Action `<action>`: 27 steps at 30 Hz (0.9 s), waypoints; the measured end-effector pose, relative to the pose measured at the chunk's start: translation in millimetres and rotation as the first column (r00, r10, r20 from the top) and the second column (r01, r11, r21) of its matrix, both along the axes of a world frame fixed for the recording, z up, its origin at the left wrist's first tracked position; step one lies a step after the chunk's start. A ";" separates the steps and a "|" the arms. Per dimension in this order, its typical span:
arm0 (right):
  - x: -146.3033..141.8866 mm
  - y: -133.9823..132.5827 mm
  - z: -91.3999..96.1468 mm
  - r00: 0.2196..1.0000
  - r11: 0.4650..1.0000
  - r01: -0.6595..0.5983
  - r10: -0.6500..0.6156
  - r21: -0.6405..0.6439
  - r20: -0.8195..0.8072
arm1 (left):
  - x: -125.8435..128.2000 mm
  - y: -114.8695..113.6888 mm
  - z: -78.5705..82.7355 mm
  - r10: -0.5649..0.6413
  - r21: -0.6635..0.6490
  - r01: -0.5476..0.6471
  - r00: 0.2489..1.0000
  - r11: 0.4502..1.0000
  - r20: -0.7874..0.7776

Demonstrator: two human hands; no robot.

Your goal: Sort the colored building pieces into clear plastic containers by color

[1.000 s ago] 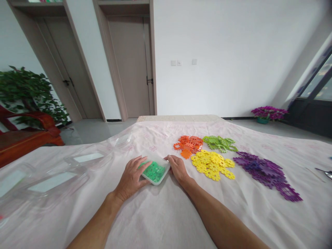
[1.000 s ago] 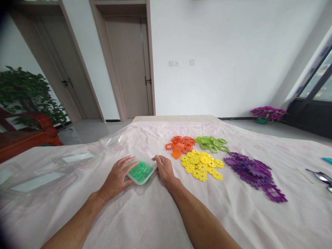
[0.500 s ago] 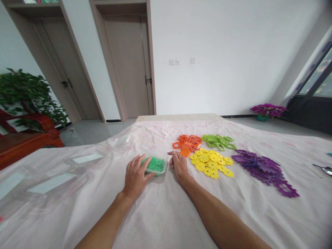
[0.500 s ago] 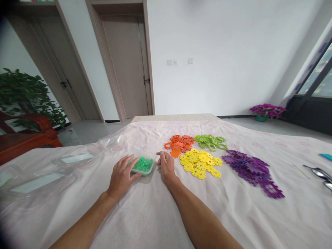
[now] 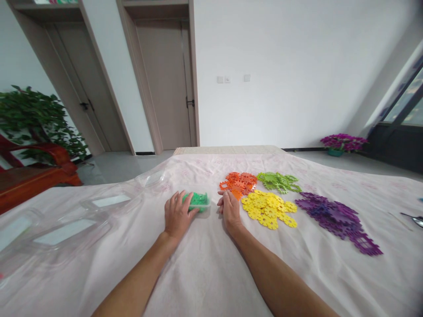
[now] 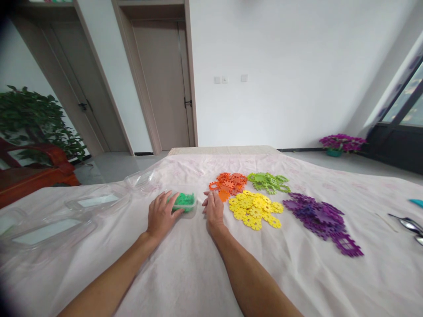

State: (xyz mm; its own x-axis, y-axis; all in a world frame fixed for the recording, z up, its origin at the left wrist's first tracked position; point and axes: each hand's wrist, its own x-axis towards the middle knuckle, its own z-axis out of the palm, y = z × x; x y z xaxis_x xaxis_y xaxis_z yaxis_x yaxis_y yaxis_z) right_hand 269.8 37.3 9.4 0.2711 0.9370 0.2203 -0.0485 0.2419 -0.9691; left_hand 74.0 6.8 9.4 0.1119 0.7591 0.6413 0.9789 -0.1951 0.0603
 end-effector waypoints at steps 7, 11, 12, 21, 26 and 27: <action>0.3 2.0 -3.7 1.000 1.000 -0.012 0.012 0.012 0.004 | 15.7 27.1 2.8 0.098 -0.029 -0.097 0.995 0.995 0.012; -0.3 0.6 -1.7 1.000 1.000 -0.027 0.027 0.004 0.010 | 24.1 48.1 3.9 0.127 -0.064 -0.126 0.992 0.990 0.020; -0.6 0.0 -0.6 0.999 1.000 -0.029 0.029 -0.002 0.014 | 25.5 54.6 3.8 0.131 -0.074 -0.129 0.991 0.989 0.024; -1.4 -1.0 -0.1 0.998 1.000 -0.027 0.028 -0.011 0.061 | 32.6 107.4 3.7 0.091 -0.171 -0.081 0.994 0.982 0.053; -2.0 -0.2 0.6 0.997 0.999 -0.028 0.030 -0.034 0.065 | 23.4 124.1 8.1 -0.005 -0.246 0.015 0.999 0.969 0.042; -2.0 -0.1 0.9 0.997 0.999 -0.028 0.031 -0.036 0.067 | 20.2 125.3 9.4 -0.031 -0.262 0.040 0.999 0.964 0.035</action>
